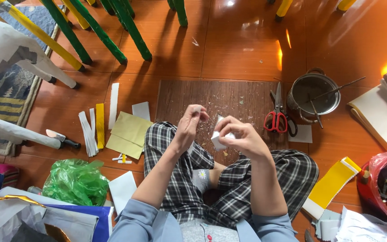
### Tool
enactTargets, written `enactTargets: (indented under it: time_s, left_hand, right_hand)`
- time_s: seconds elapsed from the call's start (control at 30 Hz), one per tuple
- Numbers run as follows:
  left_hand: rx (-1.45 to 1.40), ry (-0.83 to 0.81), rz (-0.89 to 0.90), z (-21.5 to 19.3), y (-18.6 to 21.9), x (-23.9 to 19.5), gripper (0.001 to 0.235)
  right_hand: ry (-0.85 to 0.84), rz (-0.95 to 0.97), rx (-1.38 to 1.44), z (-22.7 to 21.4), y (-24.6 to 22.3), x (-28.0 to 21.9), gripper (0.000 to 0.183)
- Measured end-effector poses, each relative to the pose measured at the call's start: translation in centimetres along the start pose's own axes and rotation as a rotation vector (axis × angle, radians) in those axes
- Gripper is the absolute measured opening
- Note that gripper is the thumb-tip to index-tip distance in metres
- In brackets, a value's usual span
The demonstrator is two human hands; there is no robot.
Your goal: Cutting paper strips with scissors and folding paper for a craft project
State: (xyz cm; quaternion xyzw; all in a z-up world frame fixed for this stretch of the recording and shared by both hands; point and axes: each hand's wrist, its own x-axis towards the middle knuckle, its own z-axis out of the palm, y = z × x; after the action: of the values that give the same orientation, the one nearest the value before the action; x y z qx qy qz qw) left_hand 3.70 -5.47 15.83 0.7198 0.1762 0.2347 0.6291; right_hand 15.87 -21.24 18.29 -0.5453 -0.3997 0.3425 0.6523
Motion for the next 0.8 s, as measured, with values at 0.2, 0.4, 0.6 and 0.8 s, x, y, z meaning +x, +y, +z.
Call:
enactTargets:
  time_s: [0.2, 0.4, 0.6, 0.8]
  left_hand:
    - [-0.078, -0.099, -0.043, 1.4, 0.3, -0.7, 0.03]
    - [-0.065, -0.155, -0.157, 1.7, -1.2, -1.7, 0.049]
    - [0.071, -0.148, -0.118, 1.7, -2.3, -1.6, 0.033]
    - [-0.237, -0.026, -0.138, 0.4, -1.8, -1.1, 0.03]
  right_hand:
    - [0.156, 0.006, 0.151, 1.9, 3.2, 0.6, 0.005]
    - [0.352, -0.025, 0.16, 3.1, 5.2, 1.2, 0.008]
    - [0.379, -0.04, 0.208, 3.2, 6.2, 1.7, 0.006]
    - [0.293, -0.025, 0.205, 4.5, 6.3, 1.8, 0.019]
